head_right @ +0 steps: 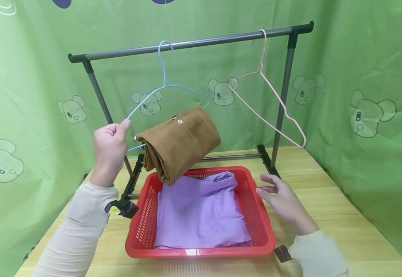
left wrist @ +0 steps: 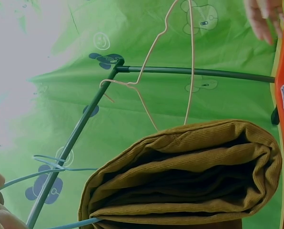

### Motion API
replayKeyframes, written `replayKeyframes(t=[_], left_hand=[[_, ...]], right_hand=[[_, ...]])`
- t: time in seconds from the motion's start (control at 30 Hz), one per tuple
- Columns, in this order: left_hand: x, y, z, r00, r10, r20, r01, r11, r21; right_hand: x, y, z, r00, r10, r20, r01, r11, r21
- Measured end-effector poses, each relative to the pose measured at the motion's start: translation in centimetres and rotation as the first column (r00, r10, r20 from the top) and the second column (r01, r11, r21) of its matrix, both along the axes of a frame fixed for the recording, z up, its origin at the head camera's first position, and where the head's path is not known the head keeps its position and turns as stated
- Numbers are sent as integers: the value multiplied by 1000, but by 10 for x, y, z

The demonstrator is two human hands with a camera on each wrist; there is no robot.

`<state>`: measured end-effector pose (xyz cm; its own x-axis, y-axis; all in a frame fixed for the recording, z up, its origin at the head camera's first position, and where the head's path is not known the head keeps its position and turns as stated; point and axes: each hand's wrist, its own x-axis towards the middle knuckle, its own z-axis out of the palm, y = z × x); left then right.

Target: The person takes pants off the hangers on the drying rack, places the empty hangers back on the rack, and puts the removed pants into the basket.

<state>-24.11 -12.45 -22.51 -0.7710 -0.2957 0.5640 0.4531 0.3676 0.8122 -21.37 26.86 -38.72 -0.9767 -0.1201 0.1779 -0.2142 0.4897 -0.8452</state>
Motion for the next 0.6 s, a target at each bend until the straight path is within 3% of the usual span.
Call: replayKeyframes(t=[0.17, 0.37, 0.5, 0.6], left_hand=[[0, 0, -3, 1000, 0, 12, 0, 1000, 13], [1, 2, -9, 1000, 18, 11, -18, 1000, 11], [0, 4, -13, 999, 37, 3, -37, 999, -4], [0, 5, -16, 999, 39, -2, -39, 999, 0]], right_hand=[[1, -2, 24, 999, 34, -31, -33, 999, 36], [-1, -7, 47, 995, 94, -12, -95, 995, -21], [-5, -18, 58, 991, 132, 24, -127, 981, -147], [-11, -29, 62, 980, 195, 43, -172, 933, -315]])
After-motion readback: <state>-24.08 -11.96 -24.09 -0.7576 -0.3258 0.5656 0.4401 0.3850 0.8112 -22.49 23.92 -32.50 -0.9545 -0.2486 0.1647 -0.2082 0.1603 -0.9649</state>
